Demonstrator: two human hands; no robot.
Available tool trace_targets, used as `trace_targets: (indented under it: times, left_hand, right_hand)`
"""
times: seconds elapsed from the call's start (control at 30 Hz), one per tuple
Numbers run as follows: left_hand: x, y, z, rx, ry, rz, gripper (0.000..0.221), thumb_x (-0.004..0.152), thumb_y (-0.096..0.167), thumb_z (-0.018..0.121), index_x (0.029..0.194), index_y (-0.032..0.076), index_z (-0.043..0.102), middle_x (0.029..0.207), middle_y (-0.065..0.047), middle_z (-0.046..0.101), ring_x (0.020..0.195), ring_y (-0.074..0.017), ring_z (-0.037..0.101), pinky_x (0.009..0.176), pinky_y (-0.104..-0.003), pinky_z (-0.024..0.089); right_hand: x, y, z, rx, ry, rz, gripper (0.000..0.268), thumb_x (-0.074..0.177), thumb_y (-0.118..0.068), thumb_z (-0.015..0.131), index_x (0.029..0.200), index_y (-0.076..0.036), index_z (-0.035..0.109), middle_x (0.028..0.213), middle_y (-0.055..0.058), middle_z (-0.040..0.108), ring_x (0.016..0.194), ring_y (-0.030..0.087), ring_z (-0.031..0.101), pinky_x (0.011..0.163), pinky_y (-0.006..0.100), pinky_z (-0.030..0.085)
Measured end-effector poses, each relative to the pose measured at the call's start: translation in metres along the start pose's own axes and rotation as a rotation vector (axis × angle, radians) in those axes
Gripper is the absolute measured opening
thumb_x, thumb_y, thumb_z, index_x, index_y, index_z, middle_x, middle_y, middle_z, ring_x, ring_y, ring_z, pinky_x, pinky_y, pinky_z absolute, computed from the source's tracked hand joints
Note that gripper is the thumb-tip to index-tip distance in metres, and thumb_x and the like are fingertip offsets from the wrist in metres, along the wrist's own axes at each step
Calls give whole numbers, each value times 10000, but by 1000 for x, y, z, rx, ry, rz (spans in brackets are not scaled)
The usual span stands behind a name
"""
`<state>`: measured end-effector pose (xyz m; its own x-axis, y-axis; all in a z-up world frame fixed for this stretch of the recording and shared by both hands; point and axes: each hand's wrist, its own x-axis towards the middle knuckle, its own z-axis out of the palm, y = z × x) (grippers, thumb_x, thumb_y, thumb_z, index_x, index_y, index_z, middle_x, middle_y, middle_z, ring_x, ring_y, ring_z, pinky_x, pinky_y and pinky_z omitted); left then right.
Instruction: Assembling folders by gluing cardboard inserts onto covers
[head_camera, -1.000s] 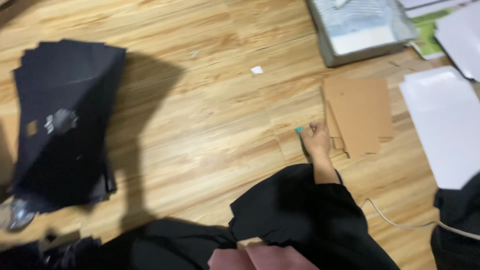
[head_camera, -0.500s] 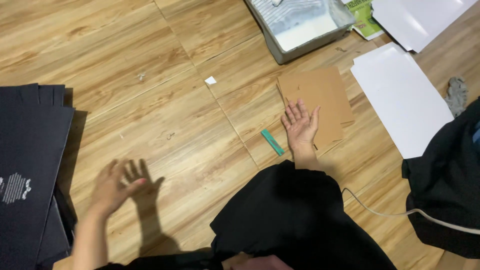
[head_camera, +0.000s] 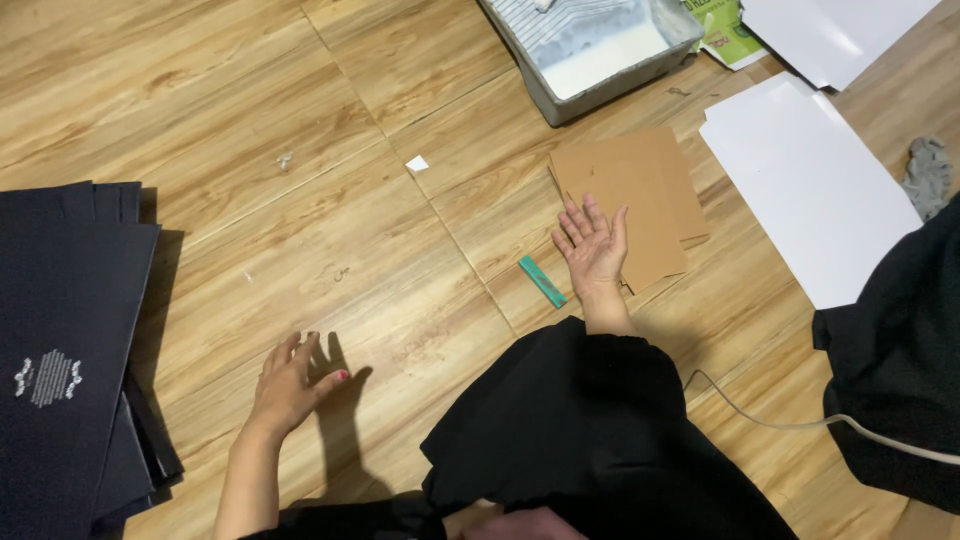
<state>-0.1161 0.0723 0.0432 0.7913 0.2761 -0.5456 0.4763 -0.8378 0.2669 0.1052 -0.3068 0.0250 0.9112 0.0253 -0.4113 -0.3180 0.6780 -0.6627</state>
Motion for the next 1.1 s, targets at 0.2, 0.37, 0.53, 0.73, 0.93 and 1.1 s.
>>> trace_targets:
  times: [0.2,0.37,0.53,0.73,0.93,1.1]
  left_hand:
    - [-16,-24,7,-8,-12,-69,776,718,590,601,1366,246,347,1440,-87,264,1343,-341,215,1031,-551,267]
    - [-37,-58,-25,6,254,-220,843,691,507,640,1388,165,312,1468,-133,179,1347,-375,136,1018,-601,223]
    - [-50,-125,-42,-28,585,-559,873,741,435,619,1427,97,198,1466,-178,97,1331,-382,41,1032,-620,135]
    - [-47,-186,0,38,593,-696,747,806,621,394,1433,251,228,1467,-177,188,1317,-415,160,981,-653,184]
    - [-30,-162,-41,168,835,-620,765,733,452,665,1365,118,393,1348,-187,357,1196,-423,353,889,-575,348]
    - [53,-201,-29,317,815,-560,655,748,433,676,1296,133,480,1249,-170,490,1128,-388,459,798,-448,452]
  right_hand:
    - [-5,0,5,-46,-7,9,718,720,-719,429,1216,-204,499,1184,72,550,1066,212,510,888,385,428]
    - [-4,3,0,-162,-17,45,603,742,-667,463,1142,-223,540,1114,22,561,985,181,518,849,351,447]
    - [5,16,-6,-382,-85,13,573,813,-598,490,1226,-201,493,1178,20,502,1019,171,481,864,331,442]
    - [88,54,-87,-831,166,-108,521,844,-607,596,1087,-153,516,906,4,585,741,116,543,538,215,379]
    - [98,75,-100,-1377,114,-455,491,790,-369,752,1180,-138,563,1026,59,599,922,192,577,751,308,462]
    - [56,77,-70,-1638,55,-570,491,768,-301,736,1154,-44,578,1043,161,586,975,302,573,800,379,471]
